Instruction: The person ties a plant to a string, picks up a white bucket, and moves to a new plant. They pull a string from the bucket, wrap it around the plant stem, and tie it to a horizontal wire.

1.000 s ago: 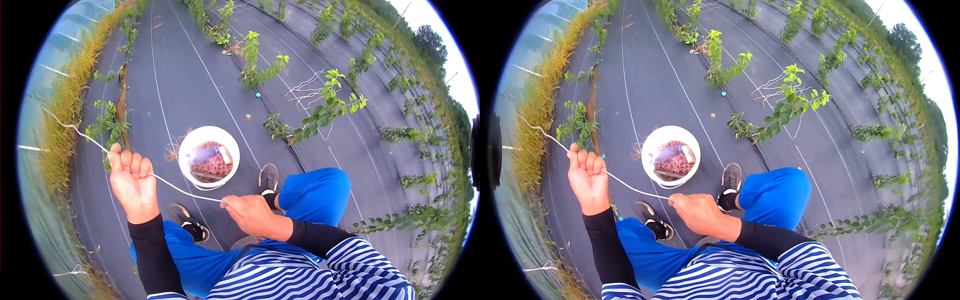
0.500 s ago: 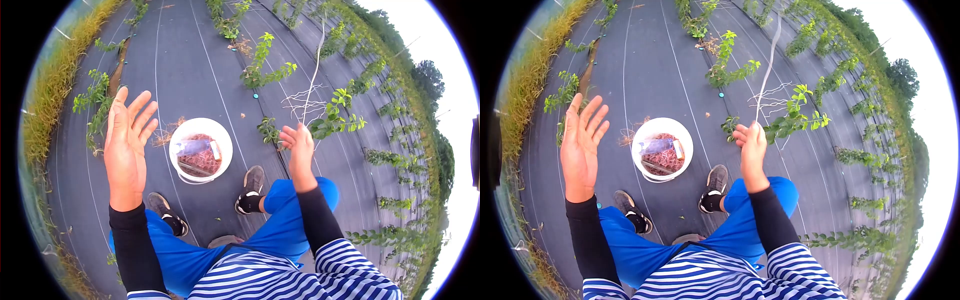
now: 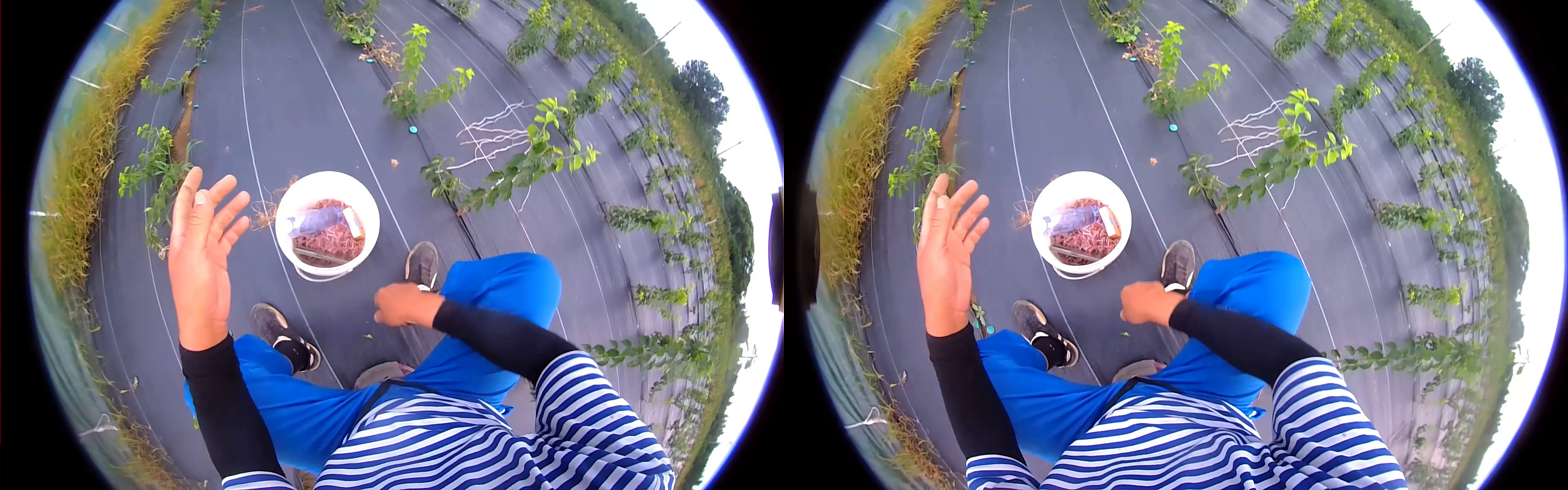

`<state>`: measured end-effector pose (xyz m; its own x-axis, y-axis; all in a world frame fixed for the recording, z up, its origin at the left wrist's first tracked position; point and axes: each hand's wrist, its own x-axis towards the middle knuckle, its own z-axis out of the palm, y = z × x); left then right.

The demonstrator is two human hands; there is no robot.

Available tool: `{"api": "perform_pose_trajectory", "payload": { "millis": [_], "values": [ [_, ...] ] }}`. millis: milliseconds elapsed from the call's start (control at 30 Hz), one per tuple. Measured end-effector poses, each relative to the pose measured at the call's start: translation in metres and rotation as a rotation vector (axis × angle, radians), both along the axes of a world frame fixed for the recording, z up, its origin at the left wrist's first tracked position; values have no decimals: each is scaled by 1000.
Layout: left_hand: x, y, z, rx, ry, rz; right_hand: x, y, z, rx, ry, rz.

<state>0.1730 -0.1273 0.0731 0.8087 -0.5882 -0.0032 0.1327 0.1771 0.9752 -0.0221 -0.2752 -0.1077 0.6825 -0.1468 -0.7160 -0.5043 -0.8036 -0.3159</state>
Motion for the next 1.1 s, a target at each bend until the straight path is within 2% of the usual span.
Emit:
{"api": "perform_pose_trajectory", "payload": {
  "millis": [33,100,133,200,233,267,300,333,367,433,467,533,667,733,867,967,1033,1100],
  "values": [
    [-1,2,-1,12,1,-11,5,-10,7,-49,-54,40],
    [-4,6,-2,25,-30,-16,25,-46,29,-120,-92,-49],
    [-5,8,-1,33,-30,-22,29,-77,17,-178,-204,-130],
    [-8,13,-1,67,-61,-7,44,-151,5,-434,-272,-182],
    [-11,13,0,89,-62,17,49,-195,-4,-482,-270,-219],
    [-11,14,0,99,-56,20,47,-229,-7,-569,-350,-358],
    [-10,15,-1,124,-45,37,47,-266,-7,-632,-384,-212],
    [-9,15,-2,147,-36,56,39,-309,-28,-866,-431,141],
    [-10,14,-2,173,-40,73,36,-329,-25,-804,-224,121],
    [-7,12,-5,209,-26,90,36,-347,-28,-606,-54,-226],
    [-6,9,-8,238,-20,101,32,-371,-59,-598,-47,-221],
    [0,3,-14,291,-19,104,17,-432,-150,-660,-85,-9],
    [15,-10,-29,427,39,117,13,-439,-201,-650,-204,-100],
    [31,-23,-46,517,103,136,29,-427,-204,-447,-293,-568],
    [60,-23,-69,550,213,24,44,-422,-232,-438,-230,-712],
    [74,-31,-84,611,221,28,51,-422,-220,-488,-111,-634],
    [73,-44,-82,620,191,4,42,-443,-220,-703,74,-473],
    [71,-43,-82,641,184,1,17,-473,-223,-899,91,-726]
  ]
}}
